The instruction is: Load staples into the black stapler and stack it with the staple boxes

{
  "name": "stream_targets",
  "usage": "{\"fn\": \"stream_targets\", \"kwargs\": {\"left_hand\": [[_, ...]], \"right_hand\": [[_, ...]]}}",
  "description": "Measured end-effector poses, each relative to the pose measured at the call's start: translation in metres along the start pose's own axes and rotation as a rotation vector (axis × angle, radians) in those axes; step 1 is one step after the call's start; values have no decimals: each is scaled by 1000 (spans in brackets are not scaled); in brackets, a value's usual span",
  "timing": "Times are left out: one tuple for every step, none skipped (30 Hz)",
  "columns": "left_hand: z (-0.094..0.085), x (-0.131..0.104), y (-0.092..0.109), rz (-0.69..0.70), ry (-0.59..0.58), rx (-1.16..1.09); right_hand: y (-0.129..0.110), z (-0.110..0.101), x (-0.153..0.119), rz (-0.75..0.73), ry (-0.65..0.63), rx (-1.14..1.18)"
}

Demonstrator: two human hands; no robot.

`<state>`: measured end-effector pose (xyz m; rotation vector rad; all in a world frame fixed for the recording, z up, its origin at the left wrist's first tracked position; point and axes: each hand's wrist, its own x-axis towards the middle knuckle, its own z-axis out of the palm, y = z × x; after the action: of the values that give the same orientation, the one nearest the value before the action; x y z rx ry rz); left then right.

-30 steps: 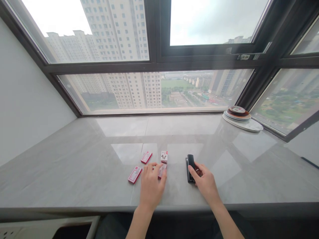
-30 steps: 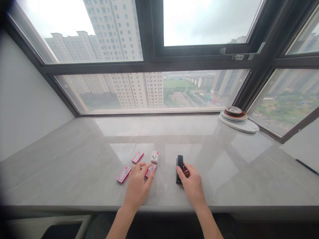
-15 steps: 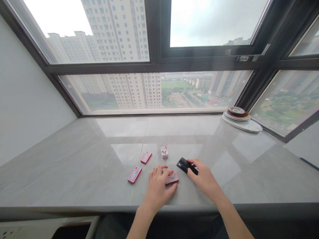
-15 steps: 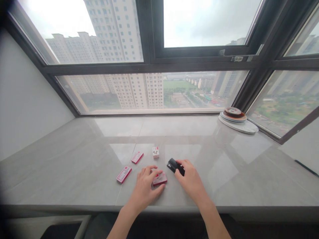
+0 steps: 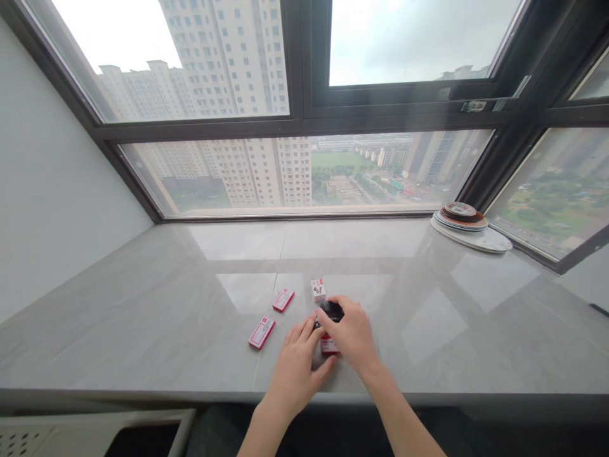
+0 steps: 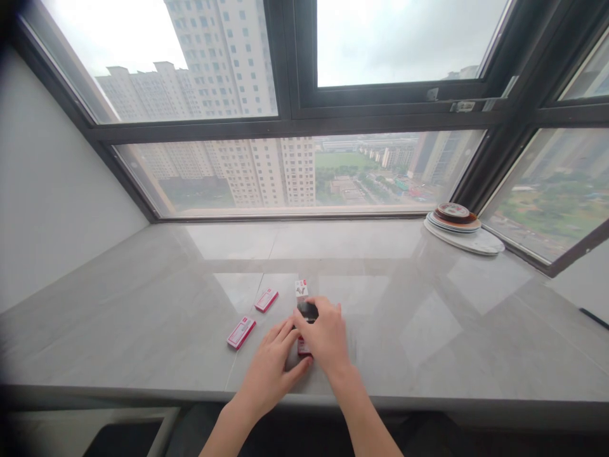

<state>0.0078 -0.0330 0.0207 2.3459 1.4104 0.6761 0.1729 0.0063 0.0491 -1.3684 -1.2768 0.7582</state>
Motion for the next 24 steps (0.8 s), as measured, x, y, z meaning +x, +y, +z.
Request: {"fn": "stream_targets", "kwargs": {"left_hand": [[0,0,0,-12,0,0],[-1,0,0,-19,-1,-1],[-1,0,1,-24,1,-3],[-2,0,2,-28,5,-7],[-2,0,2,-32,11,-11],[-3,0,3,-37,17,-15],[-3,0,4,-42,23,-20],[-4,0,4,-49,26,-27],[-4,0,4,-55,25,-36],[-4,1,4,-61,21,-48],[-4,2,3,-68,18,-62],[-4,2,3,-74,16,-78],[-4,3,2,-77,13,-93],[-4,4,1,-79,13,-105],[-3,5,1,-79,15,-115],[-3,5,0,-79,20,-123],[-2,5,0,-79,27,-133],[-2,5,-1,-80,31,-143],[-2,5,-2,-83,31,-155],[-3,5,-3,-85,26,-168],[-4,4,-4,-87,17,-181],[-5,4,-5,-89,6,-194],[-7,3,-6,-90,-4,-204],[-8,2,-7,-88,-11,-212]], "right_hand": [[2,-5,3,27,25,43],[6,-12,6,45,51,72],[11,-21,8,68,80,120],[18,-33,10,104,112,193],[25,-45,10,154,140,278],[33,-59,10,225,163,376],[41,-72,8,310,171,462],[48,-85,5,392,168,502],[54,-96,2,458,161,498],[58,-105,-3,503,149,447],[60,-111,-8,537,129,374],[60,-113,-13,566,89,299],[58,-111,-19,595,22,233],[55,-106,-24,622,-72,184],[51,-98,-29,642,-187,151],[46,-88,-34,650,-302,129],[43,-78,-37,644,-394,114],[40,-68,-39,626,-450,96],[38,-59,-40,601,-470,71],[38,-53,-40,574,-462,41],[39,-50,-39,549,-438,7],[41,-50,-37,527,-409,-27],[44,-53,-36,511,-385,-60],[47,-58,-34,499,-371,-92]]}}
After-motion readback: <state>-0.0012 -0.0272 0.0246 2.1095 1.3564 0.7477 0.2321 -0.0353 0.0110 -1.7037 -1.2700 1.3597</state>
